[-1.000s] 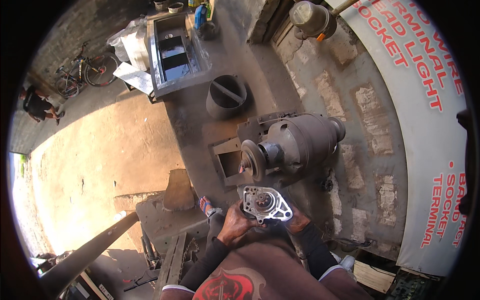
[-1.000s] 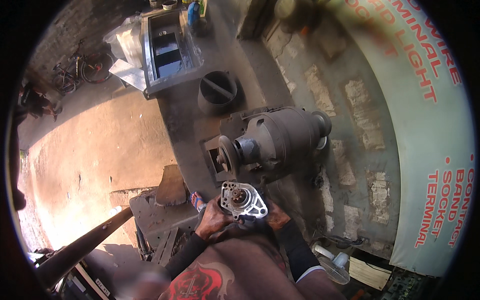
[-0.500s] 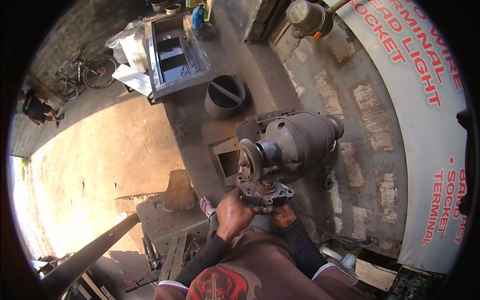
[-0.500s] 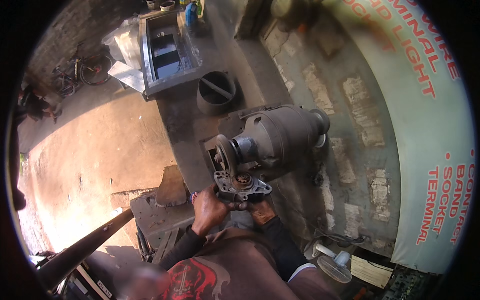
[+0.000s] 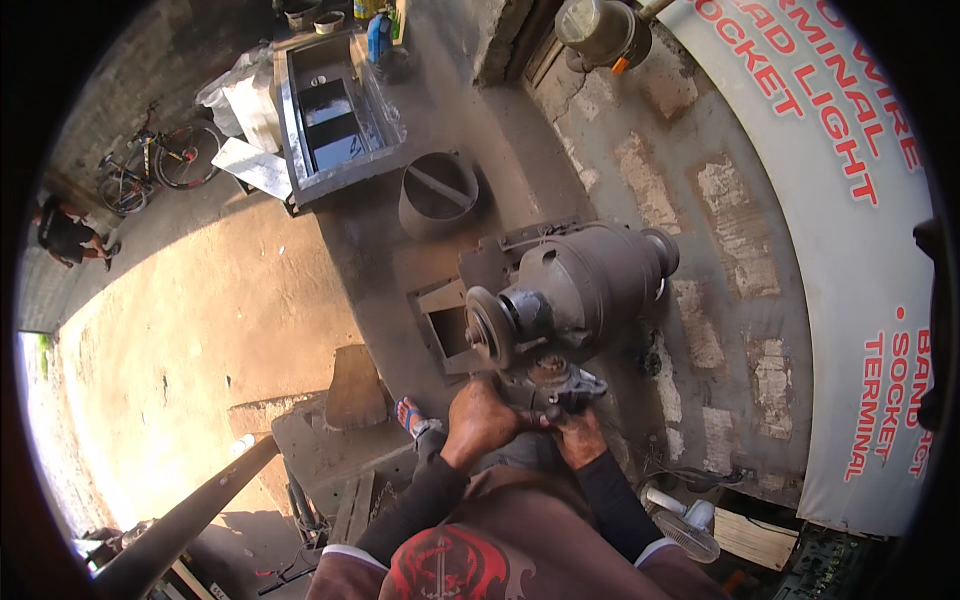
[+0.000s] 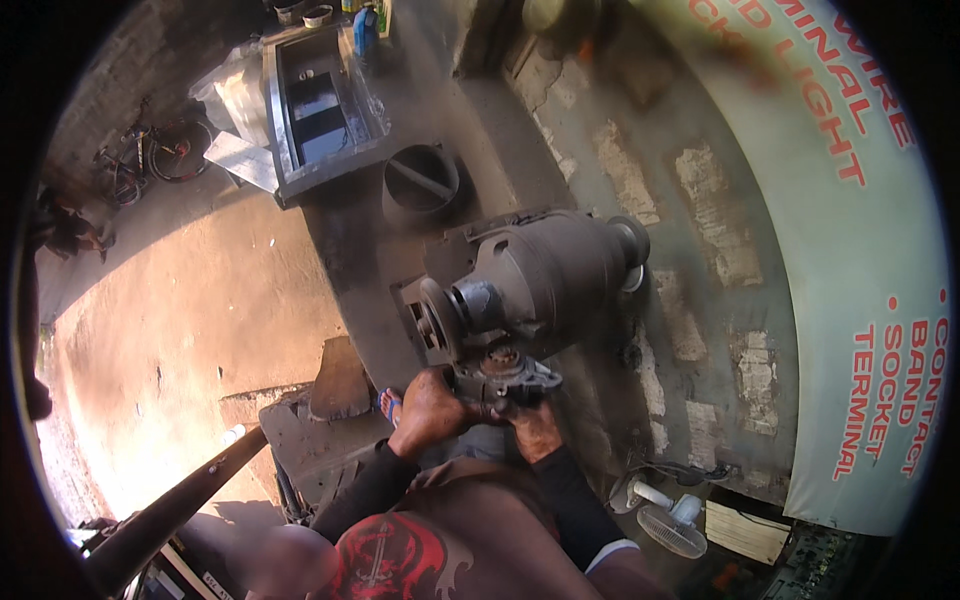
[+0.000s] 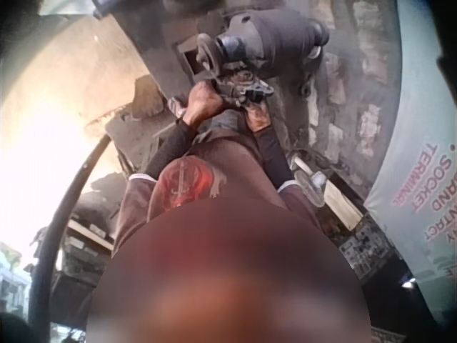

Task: The person picks up a cylindrical mechanical component and a circular part from a workbench, then moves to a bench grinder. They repeatedly press the circular part against the rotating grinding wheel, rotating and repositioning it to grind different surfaces. The person continues this process for the duration of the clip.

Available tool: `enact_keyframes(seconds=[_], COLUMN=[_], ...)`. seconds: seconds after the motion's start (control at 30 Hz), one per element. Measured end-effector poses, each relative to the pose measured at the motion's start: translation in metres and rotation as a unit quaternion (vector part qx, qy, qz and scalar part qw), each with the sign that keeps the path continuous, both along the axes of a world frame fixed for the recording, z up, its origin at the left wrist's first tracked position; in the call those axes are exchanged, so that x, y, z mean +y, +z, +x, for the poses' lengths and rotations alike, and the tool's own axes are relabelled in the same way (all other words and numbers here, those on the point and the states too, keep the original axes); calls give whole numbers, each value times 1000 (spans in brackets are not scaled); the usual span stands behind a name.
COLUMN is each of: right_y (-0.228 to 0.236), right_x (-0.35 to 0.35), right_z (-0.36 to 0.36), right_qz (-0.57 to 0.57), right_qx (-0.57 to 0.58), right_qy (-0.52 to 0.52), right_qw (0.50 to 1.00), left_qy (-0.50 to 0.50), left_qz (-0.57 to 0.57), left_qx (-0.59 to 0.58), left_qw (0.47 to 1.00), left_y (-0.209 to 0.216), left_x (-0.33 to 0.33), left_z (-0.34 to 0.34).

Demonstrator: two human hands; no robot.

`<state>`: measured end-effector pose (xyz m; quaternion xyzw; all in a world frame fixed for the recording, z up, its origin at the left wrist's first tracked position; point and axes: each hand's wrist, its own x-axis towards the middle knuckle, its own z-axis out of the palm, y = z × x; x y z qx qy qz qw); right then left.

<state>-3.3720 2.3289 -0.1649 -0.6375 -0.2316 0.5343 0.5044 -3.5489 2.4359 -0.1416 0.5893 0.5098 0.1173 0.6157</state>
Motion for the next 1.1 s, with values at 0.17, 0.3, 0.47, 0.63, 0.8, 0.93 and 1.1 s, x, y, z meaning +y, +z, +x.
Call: enact_keyframes(seconds=[0.17,0.3,0.47,0.63,0.8,0.93,1.1], right_y=[10,-4,-24,-36,-30,-22,-13], right_x=[14,27,15,16,5,4,7], right_z=[2,9,-1,-4,-9,-13,-13], right_qz=[28,69,-6,-30,-26,-7,-69], right_qx=[-23,-73,21,65,107,114,151], right_qy=[122,185,3,-24,-62,-75,-71], right_qw=[992,978,1000,997,992,991,983], left_qy=[-23,-42,-65,-61,-77,-73,-94], left_qz=[-56,-16,-26,-79,-51,-40,-58], left_qx=[-14,-53,-9,-21,59,63,105], left_qw=[998,998,997,995,994,995,988], left_y=[-7,-19,-39,-41,-24,-15,-6], left_x=[4,16,28,35,29,29,24], left_z=[-15,-21,-9,-16,-23,-20,-20])
